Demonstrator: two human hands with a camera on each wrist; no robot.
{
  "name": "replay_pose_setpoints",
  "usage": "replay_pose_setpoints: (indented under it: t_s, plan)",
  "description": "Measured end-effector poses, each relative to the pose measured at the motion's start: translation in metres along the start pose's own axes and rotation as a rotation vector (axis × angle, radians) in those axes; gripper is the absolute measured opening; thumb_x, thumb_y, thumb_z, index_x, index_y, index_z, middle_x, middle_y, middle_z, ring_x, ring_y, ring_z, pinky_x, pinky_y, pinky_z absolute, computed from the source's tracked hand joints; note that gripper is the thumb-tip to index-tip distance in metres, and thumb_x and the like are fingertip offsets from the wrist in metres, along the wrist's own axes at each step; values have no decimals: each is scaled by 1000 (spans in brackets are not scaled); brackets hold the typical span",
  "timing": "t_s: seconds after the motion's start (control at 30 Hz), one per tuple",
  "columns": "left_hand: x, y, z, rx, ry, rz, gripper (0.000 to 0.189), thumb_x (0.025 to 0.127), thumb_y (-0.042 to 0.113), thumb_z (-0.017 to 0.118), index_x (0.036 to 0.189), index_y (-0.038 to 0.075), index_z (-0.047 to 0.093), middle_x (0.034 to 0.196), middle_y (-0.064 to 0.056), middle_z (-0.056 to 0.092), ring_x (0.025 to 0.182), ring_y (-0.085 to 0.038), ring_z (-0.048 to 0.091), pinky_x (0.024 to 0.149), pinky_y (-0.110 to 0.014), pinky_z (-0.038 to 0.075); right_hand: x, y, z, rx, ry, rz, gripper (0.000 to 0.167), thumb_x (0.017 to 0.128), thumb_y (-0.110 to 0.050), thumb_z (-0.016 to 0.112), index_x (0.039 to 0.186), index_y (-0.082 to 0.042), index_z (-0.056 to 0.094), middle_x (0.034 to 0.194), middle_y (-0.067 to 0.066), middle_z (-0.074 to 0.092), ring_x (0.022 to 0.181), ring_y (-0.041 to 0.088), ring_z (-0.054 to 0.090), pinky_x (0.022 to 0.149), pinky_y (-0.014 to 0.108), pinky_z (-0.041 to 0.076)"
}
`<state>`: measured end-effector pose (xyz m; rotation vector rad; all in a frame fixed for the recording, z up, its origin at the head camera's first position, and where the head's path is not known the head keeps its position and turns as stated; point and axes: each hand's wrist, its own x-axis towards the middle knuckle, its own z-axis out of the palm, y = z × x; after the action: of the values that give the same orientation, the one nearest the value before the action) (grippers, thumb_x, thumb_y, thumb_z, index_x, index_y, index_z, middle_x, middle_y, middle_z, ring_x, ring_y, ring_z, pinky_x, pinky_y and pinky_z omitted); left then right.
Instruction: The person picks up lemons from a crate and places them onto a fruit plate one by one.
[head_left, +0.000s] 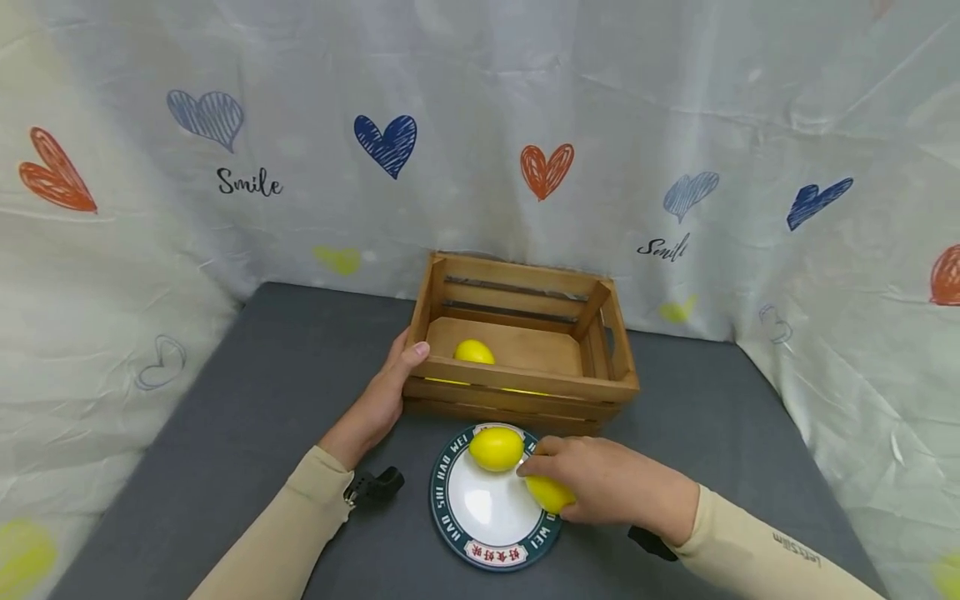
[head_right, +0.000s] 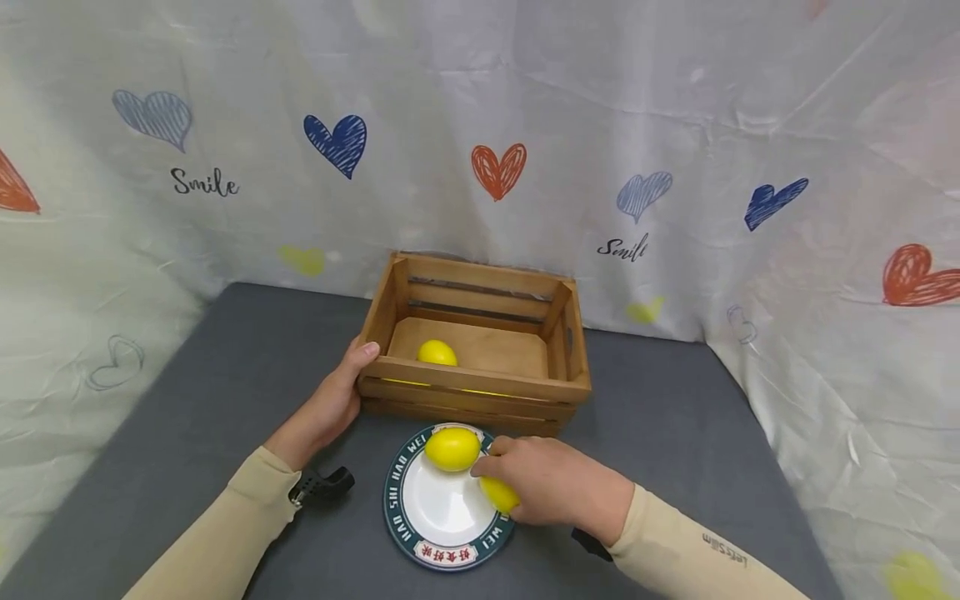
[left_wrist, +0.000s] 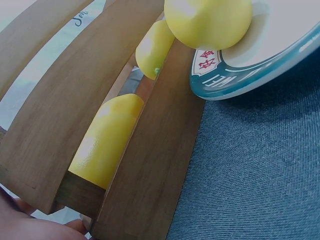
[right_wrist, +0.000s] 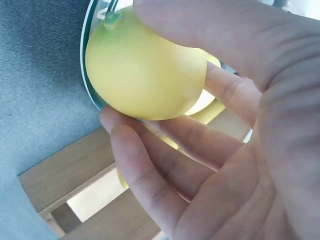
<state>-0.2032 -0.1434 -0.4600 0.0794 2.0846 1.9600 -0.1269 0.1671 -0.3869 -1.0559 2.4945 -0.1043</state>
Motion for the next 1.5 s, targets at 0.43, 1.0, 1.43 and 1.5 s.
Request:
replay_pose_setpoints:
  t_s: [0.43,1.0,1.43,1.5]
  plan:
    - [-2,0,1,-9,-6,10,95,104,63,45,174,28,-7,182,-8,-11,166,-37,0,132,-69,-4,10,-5,7,-45,36,-35,60,80,-14,94,135,-28,74,114,-3,70,83,6,56,76,28,56]
    - [0,-1,-1,-11,-6,28,94,104,63,45,174,29,-7,182,-7,-12,166,-36,-1,131,-70,-5,0,-3,-22,-15,48,17,59,85,-23,93,140,-26,72,125,-5,69,98,8,65,85,33,61]
    - [0,-2,-2,-13,-3,18,95,103,66,45,174,31,-8,182,-6,-12,167,-36,-2,130,-72,-7,2,-10,-101,-59,127,-49,57,95,-27,85,148,-25,65,139,-1,71,108,19,75,91,41,63]
    - [1,-3,-2,-18,-2,15,94,103,66,45,174,31,-7,182,-6,-11,166,-36,-2,130,-72,-7,6,-11,-113,-58,142,-76,56,96,-27,84,148,-23,66,138,-1,72,112,19,75,94,42,63]
